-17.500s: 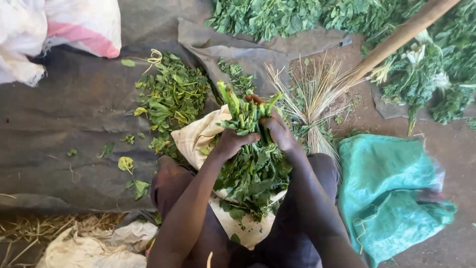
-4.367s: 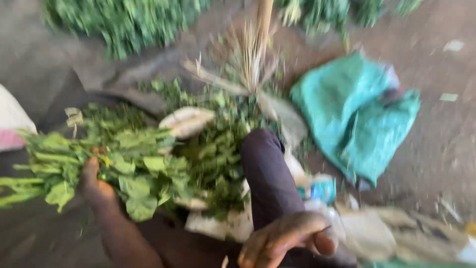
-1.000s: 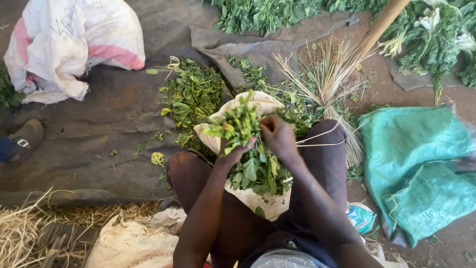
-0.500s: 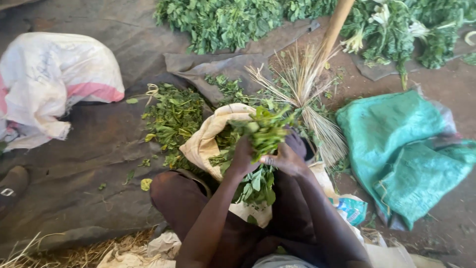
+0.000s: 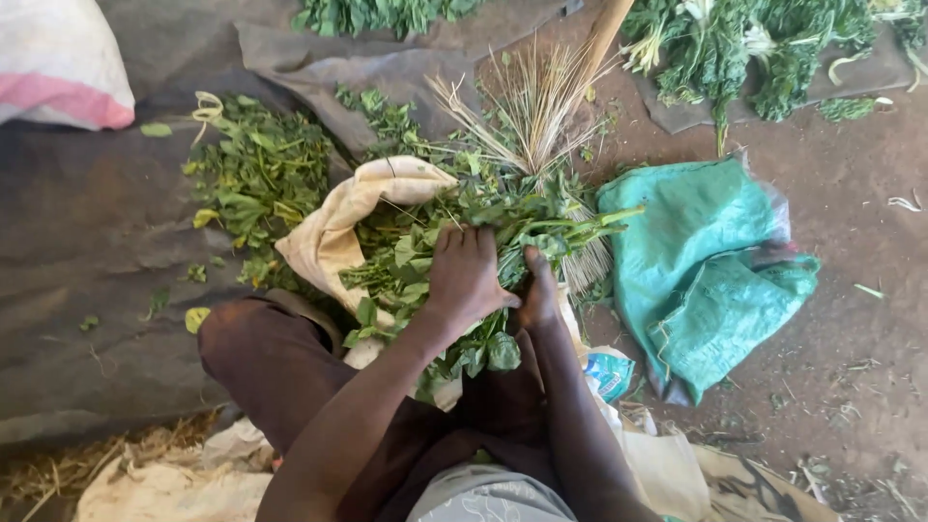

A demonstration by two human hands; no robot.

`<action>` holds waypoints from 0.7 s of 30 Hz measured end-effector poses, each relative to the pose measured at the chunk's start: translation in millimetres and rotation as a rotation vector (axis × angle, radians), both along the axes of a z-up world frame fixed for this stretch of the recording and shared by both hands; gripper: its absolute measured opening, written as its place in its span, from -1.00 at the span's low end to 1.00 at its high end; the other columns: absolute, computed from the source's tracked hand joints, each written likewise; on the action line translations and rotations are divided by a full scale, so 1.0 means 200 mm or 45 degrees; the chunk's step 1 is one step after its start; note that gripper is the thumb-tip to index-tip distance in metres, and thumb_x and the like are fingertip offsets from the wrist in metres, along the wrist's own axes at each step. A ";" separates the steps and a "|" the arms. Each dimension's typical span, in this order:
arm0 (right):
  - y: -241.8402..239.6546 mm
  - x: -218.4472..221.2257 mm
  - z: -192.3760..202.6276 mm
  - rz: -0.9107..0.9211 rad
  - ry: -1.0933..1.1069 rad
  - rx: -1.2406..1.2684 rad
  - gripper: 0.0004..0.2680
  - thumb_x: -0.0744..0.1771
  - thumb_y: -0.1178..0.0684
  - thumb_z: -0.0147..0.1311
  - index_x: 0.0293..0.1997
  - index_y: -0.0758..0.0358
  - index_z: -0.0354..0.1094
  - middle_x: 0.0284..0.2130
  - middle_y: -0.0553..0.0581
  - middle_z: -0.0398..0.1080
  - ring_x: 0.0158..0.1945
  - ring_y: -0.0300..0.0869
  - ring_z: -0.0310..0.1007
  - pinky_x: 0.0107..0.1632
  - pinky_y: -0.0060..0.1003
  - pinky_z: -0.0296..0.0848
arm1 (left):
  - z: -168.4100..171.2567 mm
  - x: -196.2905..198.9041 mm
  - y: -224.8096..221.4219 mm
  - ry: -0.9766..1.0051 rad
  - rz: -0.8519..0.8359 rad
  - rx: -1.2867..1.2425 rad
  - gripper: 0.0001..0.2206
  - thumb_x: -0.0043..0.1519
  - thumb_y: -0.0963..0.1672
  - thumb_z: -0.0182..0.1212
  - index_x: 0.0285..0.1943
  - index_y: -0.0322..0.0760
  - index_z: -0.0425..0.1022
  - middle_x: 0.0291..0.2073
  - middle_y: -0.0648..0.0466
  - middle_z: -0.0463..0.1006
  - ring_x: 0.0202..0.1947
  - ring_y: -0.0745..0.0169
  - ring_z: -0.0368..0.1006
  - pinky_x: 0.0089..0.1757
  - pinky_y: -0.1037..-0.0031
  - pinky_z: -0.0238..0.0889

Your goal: Sorting and packing leafy green vegetables into a white sack while sitting on the ground

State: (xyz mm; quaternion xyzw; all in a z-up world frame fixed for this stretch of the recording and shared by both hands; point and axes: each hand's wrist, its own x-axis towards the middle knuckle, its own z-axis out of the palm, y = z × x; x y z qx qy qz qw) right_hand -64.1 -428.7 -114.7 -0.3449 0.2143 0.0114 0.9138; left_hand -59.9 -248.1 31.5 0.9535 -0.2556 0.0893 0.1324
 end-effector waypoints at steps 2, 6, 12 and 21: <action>0.02 -0.05 -0.04 -0.011 0.142 -0.171 -0.53 0.34 -0.35 0.41 0.24 0.18 0.55 0.00 0.30 0.67 -0.02 0.15 0.73 -0.01 0.08 0.73 | 0.07 -0.09 0.00 0.057 0.079 -0.061 -0.03 -0.10 0.14 0.83 0.34 -0.54 0.45 0.02 -0.40 0.62 0.17 -0.48 0.59 0.34 -0.15 0.25; 0.11 -0.16 0.47 -0.005 0.187 -0.438 -0.36 0.34 -0.41 0.43 0.47 0.17 0.29 0.25 0.42 0.42 0.25 0.24 0.56 0.35 0.32 0.49 | 0.00 -0.03 -0.06 0.181 0.184 -0.112 -0.14 0.00 0.05 0.81 0.37 -0.55 0.47 0.03 -0.33 0.65 0.18 -0.40 0.60 0.34 -0.08 0.26; -0.11 -0.23 0.44 0.564 -0.002 -1.466 -0.40 0.49 -0.67 -0.13 -0.16 0.15 0.50 -0.42 0.17 0.51 -0.16 0.11 0.58 0.08 0.07 0.43 | -0.06 0.07 -0.04 0.258 0.145 -0.152 -0.21 0.07 0.03 0.77 0.36 -0.53 0.50 -0.01 -0.28 0.69 0.14 -0.37 0.64 0.25 -0.14 0.38; -0.20 -0.79 0.84 0.638 -0.045 -1.856 -0.77 0.49 -0.16 0.16 0.07 -0.03 0.78 -0.28 0.19 0.71 -0.16 0.00 0.70 -0.04 0.01 0.59 | -0.10 0.25 0.11 0.270 0.237 -0.204 -0.19 0.01 0.24 0.63 0.26 -0.36 0.58 -0.17 -0.14 0.72 -0.05 -0.24 0.72 0.08 -0.08 0.46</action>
